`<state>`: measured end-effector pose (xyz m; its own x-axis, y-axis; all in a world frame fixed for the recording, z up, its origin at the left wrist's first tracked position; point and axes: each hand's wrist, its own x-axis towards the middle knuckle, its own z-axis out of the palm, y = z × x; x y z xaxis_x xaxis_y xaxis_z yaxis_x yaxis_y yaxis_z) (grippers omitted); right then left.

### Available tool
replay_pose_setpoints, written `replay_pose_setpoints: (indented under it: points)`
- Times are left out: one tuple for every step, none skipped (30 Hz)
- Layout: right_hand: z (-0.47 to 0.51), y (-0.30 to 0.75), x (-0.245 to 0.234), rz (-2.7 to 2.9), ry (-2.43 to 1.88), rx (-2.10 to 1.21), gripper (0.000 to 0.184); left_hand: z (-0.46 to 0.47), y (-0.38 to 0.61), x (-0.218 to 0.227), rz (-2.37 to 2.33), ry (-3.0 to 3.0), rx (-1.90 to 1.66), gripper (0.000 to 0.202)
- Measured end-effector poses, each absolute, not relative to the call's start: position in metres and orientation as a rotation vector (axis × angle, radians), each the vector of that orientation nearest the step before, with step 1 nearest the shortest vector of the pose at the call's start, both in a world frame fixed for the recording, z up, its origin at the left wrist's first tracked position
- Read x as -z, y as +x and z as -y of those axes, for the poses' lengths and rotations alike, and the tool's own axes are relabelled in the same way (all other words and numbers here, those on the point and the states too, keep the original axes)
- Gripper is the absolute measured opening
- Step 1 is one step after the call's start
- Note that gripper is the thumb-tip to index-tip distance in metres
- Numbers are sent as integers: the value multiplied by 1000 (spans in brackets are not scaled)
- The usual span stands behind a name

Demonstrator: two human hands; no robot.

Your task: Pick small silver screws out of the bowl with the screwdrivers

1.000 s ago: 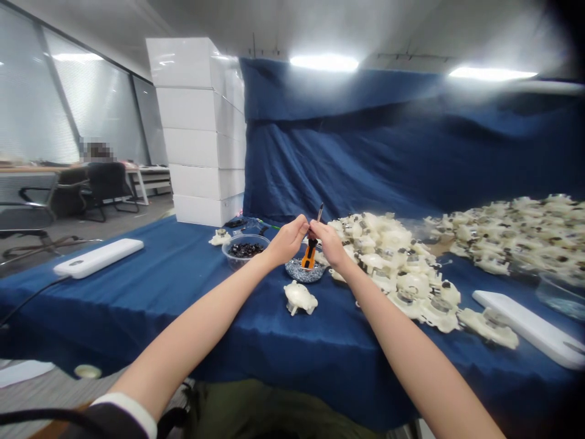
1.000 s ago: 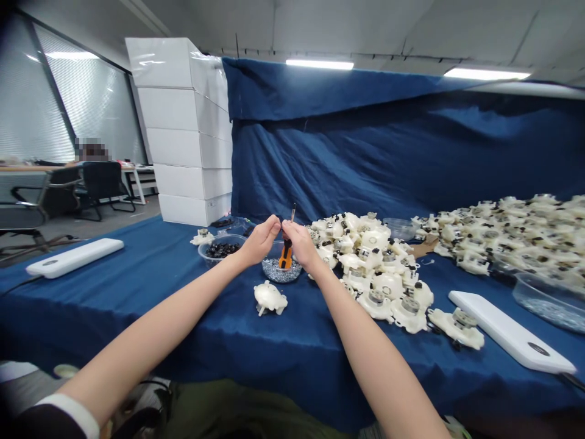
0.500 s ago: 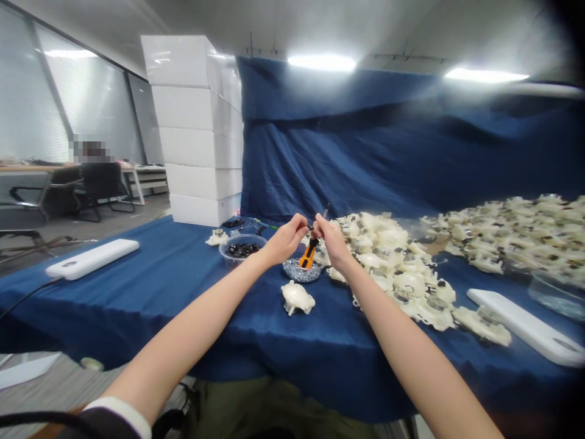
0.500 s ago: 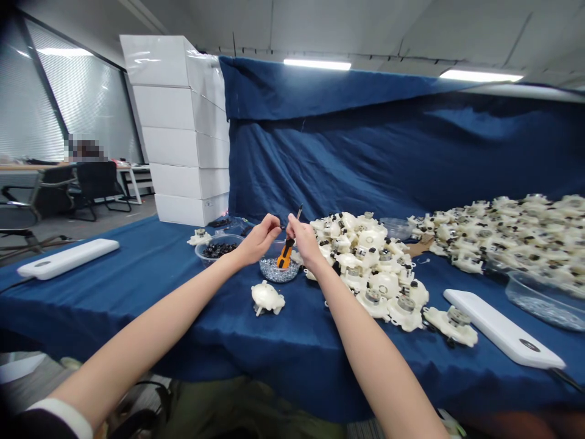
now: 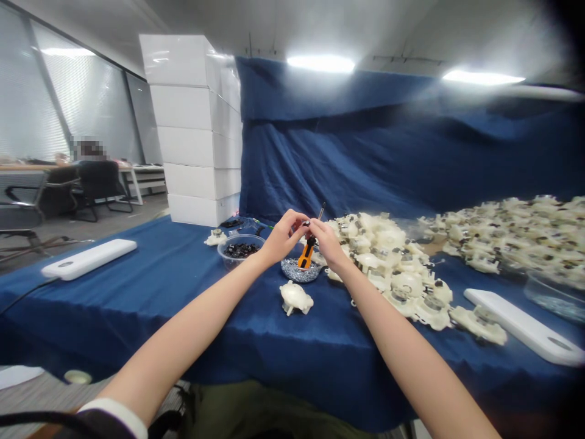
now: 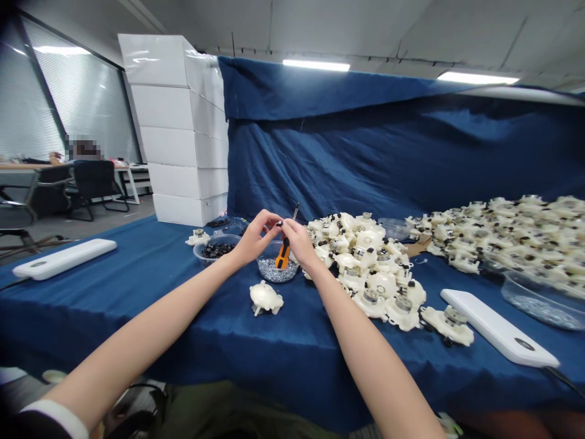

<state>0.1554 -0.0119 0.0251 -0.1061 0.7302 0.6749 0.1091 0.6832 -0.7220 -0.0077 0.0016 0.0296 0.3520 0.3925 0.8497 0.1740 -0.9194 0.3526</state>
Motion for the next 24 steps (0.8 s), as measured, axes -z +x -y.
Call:
replay_pose_setpoints:
  points:
    - [12, 155, -25, 1612, -702, -603, 33, -2, -8, -30, -509, 2410, -1635, 22]
    - [11, 154, -25, 1598, -709, -604, 34, -2, -8, -30, -511, 2391, -1671, 21]
    - [11, 154, -24, 1578, -720, -605, 35, -3, -8, -30, -521, 2359, -1702, 20]
    - [10, 153, -24, 1552, -732, -605, 36, -3, -8, -30, -537, 2322, -1726, 19]
    - [9, 153, -23, 1527, -744, -604, 38, -4, -8, -30, -561, 2290, -1742, 19]
    - [9, 153, -22, 1509, -755, -600, 39, -4, -9, -30, -587, 2272, -1747, 19]
    - [8, 153, -22, 1501, -761, -594, 38, -4, -9, -29, -613, 2270, -1743, 19]
    - [7, 154, -20, 1502, -762, -589, 37, -4, -9, -30, -636, 2277, -1739, 19]
    - [6, 154, -19, 1509, -759, -583, 36, -4, -9, -30, -653, 2287, -1738, 18]
    - [5, 155, -18, 1522, -759, -569, 35, -5, -10, -30, -664, 2297, -1744, 17]
    - [5, 155, -17, 1537, -764, -545, 34, -5, -10, -30, -670, 2308, -1756, 17]
    - [4, 155, -16, 1553, -773, -512, 33, -5, -11, -31, -669, 2322, -1772, 16]
    - [3, 156, -15, 1571, -784, -474, 34, -5, -11, -31, -660, 2340, -1790, 15]
    - [3, 156, -14, 1588, -795, -436, 34, -5, -12, -31, -643, 2365, -1804, 15]
    - [3, 156, -14, 1603, -802, -402, 33, -6, -12, -31, -619, 2393, -1810, 15]
    - [4, 156, -14, 1614, -805, -374, 33, -7, -12, -31, -593, 2420, -1812, 16]
    - [4, 156, -14, 1624, -805, -354, 33, -7, -12, -31, -565, 2444, -1811, 17]
    - [5, 156, -14, 1633, -805, -337, 32, -8, -12, -30, -538, 2461, -1814, 18]
    - [6, 156, -14, 1641, -803, -321, 31, -9, -12, -30, -512, 2473, -1821, 20]
    - [6, 156, -15, 1647, -802, -307, 31, -10, -12, -29, -489, 2482, -1832, 21]
    - [7, 156, -15, 1654, -803, -293, 30, -11, -12, -29, -468, 2489, -1848, 23]
    - [8, 156, -15, 1660, -806, -280, 29, -12, -12, -29, -451, 2493, -1861, 24]
    - [8, 156, -15, 1666, -810, -267, 28, -12, -11, -29, -440, 2495, -1872, 25]
    - [8, 156, -14, 1671, -815, -255, 27, -13, -11, -29, -435, 2495, -1877, 25]
